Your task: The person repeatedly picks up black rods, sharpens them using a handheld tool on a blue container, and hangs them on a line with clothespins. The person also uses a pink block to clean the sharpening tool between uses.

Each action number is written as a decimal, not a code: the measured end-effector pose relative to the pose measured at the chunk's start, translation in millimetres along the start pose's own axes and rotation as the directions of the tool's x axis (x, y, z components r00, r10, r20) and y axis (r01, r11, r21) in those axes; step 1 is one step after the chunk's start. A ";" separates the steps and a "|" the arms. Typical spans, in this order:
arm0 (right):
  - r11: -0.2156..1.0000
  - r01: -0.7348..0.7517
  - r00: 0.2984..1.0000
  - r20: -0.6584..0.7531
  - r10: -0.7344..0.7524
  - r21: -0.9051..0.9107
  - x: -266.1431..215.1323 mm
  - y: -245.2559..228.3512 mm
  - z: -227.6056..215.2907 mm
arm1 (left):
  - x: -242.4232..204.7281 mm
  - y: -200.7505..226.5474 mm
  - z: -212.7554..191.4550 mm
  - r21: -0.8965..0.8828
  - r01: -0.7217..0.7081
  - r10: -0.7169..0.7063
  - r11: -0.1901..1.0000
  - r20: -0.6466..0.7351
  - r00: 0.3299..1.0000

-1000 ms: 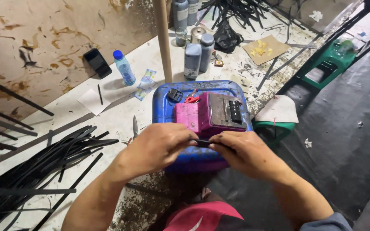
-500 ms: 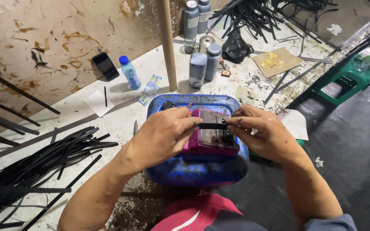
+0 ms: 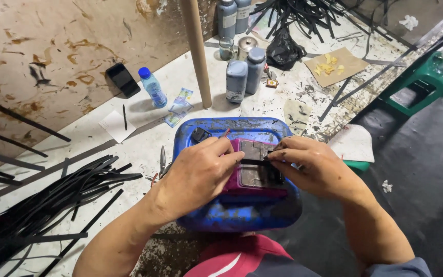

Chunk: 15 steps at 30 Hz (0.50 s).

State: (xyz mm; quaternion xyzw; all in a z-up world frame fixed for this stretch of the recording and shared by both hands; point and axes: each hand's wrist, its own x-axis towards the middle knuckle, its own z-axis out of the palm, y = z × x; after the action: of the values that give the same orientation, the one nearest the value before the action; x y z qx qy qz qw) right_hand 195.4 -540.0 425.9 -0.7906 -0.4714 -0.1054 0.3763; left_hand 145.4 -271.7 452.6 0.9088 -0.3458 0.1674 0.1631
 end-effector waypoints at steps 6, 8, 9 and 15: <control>0.994 -0.034 0.999 -0.023 0.031 -0.100 -0.2 -9.4 2.1 | 2.6 -2.6 12.1 0.099 -0.072 0.081 0.993 -0.089 0.993; 0.993 -0.038 0.999 -0.037 0.034 -0.116 -1.3 -10.9 4.0 | 3.0 -4.2 16.1 0.111 -0.088 0.098 0.990 -0.088 0.991; 0.991 -0.035 0.999 -0.041 0.030 -0.128 -1.3 -11.1 4.7 | 3.4 -5.2 18.3 0.124 -0.092 0.104 0.988 -0.092 0.990; 0.991 -0.035 0.998 -0.052 0.028 -0.129 -5.6 -9.6 5.3 | 3.6 -3.2 19.9 0.104 -0.103 0.115 0.989 -0.114 0.987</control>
State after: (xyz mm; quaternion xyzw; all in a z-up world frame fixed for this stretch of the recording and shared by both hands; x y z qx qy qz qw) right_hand 183.5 -537.4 424.1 -0.8178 -0.4415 -0.1496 0.3374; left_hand 153.9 -279.7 435.8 0.8838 -0.3759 0.2468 0.1292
